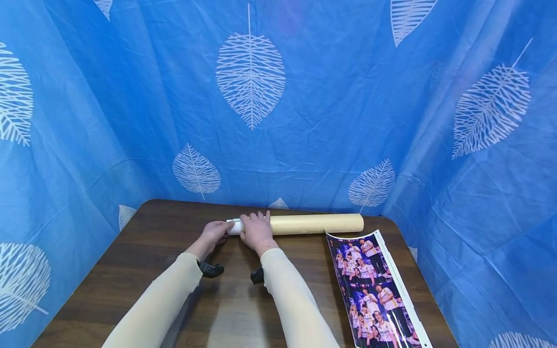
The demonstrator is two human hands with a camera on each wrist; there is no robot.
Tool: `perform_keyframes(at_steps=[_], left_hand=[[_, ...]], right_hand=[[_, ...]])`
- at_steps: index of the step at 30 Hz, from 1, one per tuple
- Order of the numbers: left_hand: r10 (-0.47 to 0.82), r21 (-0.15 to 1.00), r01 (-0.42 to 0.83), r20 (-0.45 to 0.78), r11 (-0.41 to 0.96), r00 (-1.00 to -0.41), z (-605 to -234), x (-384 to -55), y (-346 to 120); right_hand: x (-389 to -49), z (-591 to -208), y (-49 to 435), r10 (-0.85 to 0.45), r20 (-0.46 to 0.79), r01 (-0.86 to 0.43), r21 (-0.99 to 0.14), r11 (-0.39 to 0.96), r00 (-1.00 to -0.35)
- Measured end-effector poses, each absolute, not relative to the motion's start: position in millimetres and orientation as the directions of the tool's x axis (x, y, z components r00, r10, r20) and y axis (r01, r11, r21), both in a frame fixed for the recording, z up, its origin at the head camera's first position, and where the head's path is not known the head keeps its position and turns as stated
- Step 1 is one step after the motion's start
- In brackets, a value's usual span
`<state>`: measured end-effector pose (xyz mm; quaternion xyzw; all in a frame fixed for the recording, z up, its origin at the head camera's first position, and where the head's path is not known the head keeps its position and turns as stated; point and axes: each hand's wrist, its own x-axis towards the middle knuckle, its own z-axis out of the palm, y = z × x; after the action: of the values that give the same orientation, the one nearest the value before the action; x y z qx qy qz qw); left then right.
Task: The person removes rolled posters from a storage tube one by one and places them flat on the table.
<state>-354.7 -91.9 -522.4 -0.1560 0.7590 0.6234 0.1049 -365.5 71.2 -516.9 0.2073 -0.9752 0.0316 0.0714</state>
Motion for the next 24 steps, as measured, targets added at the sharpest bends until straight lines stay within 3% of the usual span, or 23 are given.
perform_keyframes(at_steps=[9,24], left_hand=[[-0.16,0.923,-0.364,-0.344,0.126,-0.925,-515,-356,-80],[-0.165,0.875,-0.468,-0.446,0.127,-0.88,-513,-367,-76]], right_hand=[[-366,-521,70,-0.405,0.152,-0.418,-0.065,0.906,-0.902],[-365,-520,69,-0.367,0.151,-0.38,-0.061,0.923,-0.918]])
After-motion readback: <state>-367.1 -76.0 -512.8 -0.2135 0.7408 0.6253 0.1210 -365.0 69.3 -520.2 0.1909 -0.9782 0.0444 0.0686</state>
